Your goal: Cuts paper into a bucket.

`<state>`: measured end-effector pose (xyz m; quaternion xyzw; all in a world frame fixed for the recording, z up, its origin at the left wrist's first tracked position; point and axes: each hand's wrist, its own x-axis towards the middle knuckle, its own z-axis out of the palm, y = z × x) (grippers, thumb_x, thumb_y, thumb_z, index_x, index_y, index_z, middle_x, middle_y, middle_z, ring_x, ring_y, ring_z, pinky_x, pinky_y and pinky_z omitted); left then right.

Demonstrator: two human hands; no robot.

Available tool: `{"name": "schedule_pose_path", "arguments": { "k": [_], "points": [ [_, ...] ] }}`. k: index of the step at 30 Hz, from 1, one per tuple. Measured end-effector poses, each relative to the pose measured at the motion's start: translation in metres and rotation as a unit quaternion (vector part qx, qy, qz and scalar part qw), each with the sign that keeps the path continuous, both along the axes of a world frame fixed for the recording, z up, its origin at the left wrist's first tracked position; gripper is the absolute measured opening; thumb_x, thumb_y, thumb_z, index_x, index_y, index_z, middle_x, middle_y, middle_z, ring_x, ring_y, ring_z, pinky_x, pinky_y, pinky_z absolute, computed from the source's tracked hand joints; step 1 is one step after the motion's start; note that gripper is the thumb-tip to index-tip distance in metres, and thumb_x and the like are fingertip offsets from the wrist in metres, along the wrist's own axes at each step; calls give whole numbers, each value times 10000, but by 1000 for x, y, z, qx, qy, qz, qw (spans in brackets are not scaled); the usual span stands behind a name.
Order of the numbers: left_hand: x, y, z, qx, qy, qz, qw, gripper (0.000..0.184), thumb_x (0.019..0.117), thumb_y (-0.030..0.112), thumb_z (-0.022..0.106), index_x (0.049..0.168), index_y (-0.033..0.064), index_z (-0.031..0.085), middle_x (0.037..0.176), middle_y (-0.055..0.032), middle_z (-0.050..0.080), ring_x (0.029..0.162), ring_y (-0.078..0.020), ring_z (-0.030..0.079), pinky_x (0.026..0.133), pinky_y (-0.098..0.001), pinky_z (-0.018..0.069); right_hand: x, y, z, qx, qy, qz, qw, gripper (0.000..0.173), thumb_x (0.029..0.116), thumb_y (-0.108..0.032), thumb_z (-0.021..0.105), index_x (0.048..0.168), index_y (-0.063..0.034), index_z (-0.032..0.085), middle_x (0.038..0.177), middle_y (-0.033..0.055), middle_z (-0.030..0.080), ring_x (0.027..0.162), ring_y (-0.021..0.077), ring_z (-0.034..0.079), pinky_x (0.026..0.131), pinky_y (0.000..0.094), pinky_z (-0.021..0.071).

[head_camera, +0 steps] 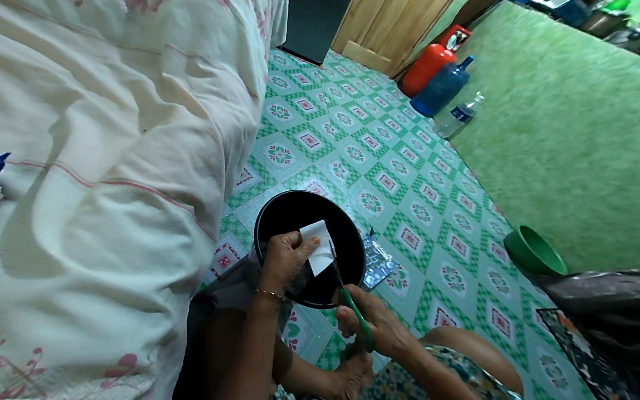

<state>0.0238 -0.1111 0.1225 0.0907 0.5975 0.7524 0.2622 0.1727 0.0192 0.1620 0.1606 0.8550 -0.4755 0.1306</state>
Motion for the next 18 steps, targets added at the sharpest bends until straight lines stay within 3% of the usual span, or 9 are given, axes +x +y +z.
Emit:
{"name": "schedule_pose_path", "arguments": {
  "k": [3,8,12,18],
  "points": [
    [0,1,-1,-9,16,20,1000,136,945,27,696,826,-27,656,690,8,635,644,1,603,679,-181,519,1,1,-1,12,-1,21,1000,603,941,-554,560,1136,16,594,789,-27,616,685,31,603,662,224,517],
    [6,2,-2,-8,65,-19,998,158,935,34,699,788,-6,653,644,52,585,597,36,540,625,-151,471,0,1,-1,15,1,7,1000,559,959,-520,547,1137,8,590,774,-47,602,669,16,595,648,206,511],
    [7,4,-3,1,71,-12,997,216,927,19,697,731,27,608,607,74,537,566,43,500,592,-141,440,2,0,-1,-3,16,-23,1000,445,959,-484,577,1036,-46,602,692,-107,567,593,-15,584,589,179,516],
    [5,5,1,-24,-2,-14,1000,201,951,29,686,762,-1,626,637,33,589,595,6,568,640,-175,498,2,-2,-2,1,34,-33,999,296,965,-372,630,958,-77,607,612,-120,554,518,-26,560,523,159,490]
  ]
}}
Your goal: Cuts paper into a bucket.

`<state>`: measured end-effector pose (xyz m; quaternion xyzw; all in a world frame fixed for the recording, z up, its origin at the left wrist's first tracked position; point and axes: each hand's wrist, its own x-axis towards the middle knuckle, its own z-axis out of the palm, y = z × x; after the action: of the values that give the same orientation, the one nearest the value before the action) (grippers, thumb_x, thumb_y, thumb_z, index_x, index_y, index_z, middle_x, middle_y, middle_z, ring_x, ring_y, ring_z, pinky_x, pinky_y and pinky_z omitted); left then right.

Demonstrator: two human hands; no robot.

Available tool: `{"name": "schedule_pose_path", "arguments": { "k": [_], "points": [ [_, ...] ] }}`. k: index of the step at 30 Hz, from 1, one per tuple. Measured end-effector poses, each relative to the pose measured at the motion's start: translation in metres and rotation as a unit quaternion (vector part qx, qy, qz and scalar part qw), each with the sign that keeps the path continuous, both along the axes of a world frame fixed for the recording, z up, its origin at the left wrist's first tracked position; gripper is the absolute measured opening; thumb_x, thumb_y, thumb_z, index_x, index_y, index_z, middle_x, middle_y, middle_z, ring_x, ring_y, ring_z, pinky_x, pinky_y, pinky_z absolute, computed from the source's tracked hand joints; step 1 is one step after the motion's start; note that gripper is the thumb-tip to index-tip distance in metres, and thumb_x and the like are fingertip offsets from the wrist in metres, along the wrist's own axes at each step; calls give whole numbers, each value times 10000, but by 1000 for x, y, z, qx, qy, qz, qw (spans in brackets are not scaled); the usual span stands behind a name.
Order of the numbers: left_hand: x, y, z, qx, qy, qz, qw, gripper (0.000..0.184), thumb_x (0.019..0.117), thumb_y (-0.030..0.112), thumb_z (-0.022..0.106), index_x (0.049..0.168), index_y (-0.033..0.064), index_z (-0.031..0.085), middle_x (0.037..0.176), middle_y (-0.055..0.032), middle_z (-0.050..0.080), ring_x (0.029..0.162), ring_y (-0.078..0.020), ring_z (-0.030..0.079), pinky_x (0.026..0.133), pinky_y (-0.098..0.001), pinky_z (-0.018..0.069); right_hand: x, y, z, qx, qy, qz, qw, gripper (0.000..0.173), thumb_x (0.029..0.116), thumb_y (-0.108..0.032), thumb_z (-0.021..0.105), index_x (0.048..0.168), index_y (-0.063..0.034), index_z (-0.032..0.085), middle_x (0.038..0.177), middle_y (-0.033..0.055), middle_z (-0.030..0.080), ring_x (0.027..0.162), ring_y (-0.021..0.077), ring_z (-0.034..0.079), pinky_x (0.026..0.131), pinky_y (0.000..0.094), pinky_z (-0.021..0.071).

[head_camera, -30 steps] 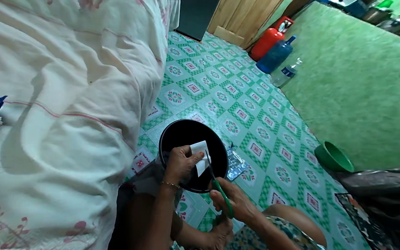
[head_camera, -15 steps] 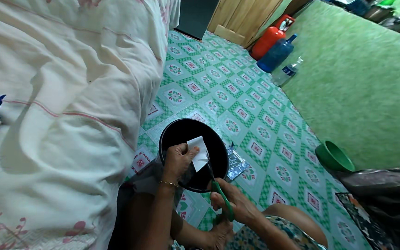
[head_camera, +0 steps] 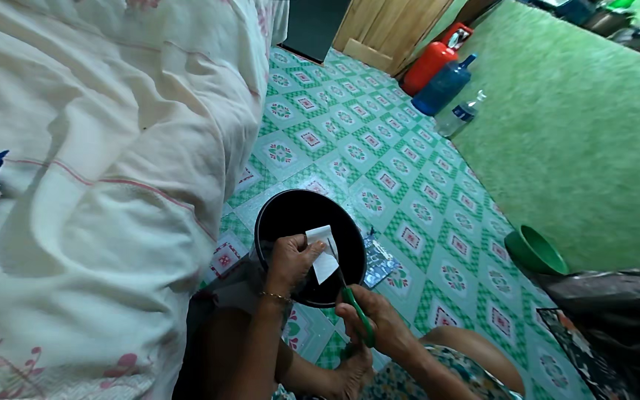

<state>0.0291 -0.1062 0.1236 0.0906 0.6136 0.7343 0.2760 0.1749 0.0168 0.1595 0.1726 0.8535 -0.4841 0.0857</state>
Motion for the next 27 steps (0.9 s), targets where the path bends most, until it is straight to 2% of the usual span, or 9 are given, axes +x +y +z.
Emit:
{"name": "schedule_pose_path", "arguments": {
  "k": [5,12,17,23,27],
  "points": [
    [3,1,1,-5,5,-44,999,169,954,40,680,796,-12,650,676,20,616,628,5,580,666,-187,503,-3,0,1,25,-16,1,1000,480,958,-494,578,1034,-22,610,681,-75,585,580,12,590,576,206,515],
    [3,0,1,2,-19,-36,999,204,957,17,668,758,2,627,650,19,610,601,0,585,642,-182,507,-5,0,1,20,-23,-12,999,306,983,-357,613,975,-52,605,611,-101,550,514,-14,553,527,167,483],
    [2,0,1,-3,-16,-74,997,196,955,18,667,765,1,623,672,17,623,623,-5,598,657,-188,514,-13,2,7,-1,-49,-14,999,405,973,-444,579,1028,-43,593,659,-90,581,561,12,592,574,200,520],
    [1,-1,2,-3,-30,-75,997,188,968,18,656,783,-8,634,668,15,632,619,-3,611,657,-182,525,-15,6,5,-36,-46,-32,998,224,982,-324,615,923,-110,586,569,-123,551,475,-12,553,491,161,484],
    [0,-1,1,-7,-33,-81,996,157,972,27,656,827,-31,644,698,2,643,641,-8,620,677,-187,532,-16,9,6,-49,-50,-40,997,178,983,-277,618,898,-125,584,552,-126,550,461,-13,550,473,155,473]
  ]
}}
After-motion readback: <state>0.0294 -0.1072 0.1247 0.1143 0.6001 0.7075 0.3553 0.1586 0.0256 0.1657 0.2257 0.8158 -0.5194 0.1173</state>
